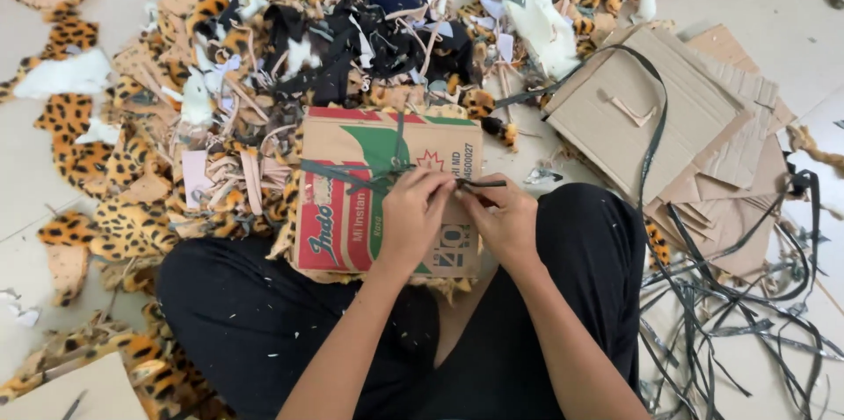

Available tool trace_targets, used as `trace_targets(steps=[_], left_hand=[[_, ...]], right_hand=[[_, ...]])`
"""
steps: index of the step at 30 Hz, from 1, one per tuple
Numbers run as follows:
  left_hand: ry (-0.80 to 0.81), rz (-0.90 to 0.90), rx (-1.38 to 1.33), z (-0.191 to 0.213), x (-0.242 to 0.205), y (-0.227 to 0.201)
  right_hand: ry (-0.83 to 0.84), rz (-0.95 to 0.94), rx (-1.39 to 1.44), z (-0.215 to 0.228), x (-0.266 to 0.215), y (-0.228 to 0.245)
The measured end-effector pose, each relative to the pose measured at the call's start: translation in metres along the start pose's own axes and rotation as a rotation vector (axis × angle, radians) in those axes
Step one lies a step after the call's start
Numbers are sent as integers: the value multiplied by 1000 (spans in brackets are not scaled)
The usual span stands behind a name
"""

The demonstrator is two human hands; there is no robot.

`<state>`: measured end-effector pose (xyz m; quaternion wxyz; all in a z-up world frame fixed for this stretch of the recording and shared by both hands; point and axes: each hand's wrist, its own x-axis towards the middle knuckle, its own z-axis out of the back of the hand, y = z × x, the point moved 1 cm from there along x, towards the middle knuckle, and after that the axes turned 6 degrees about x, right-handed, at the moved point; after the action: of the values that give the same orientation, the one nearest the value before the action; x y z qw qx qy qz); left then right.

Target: Sorting through fabric scraps and securing a cardboard box with plastic straps

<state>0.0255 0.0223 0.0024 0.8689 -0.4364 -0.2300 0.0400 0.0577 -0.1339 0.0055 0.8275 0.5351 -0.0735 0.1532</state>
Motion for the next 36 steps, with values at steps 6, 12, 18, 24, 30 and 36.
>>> trace_targets(steps=[6,12,18,24,30,36], left_hand=[[55,-67,-15,3,-1,-8],[31,-48,-8,-4,0,-6],[9,-28,48,-7,-1,-11],[29,-5,24,-2,0,-18],[80,-57,66,-7,-1,-9],[71,-96,103,-12,-1,-9]], right_hand=[[-9,-116,5,-1,5,-5],[66,-147,24,6,7,19],[85,-239,107,10,0,14],[82,-363,397,15,-4,16],[45,-278,323,13,-1,9],[8,-258,278,12,-3,17]])
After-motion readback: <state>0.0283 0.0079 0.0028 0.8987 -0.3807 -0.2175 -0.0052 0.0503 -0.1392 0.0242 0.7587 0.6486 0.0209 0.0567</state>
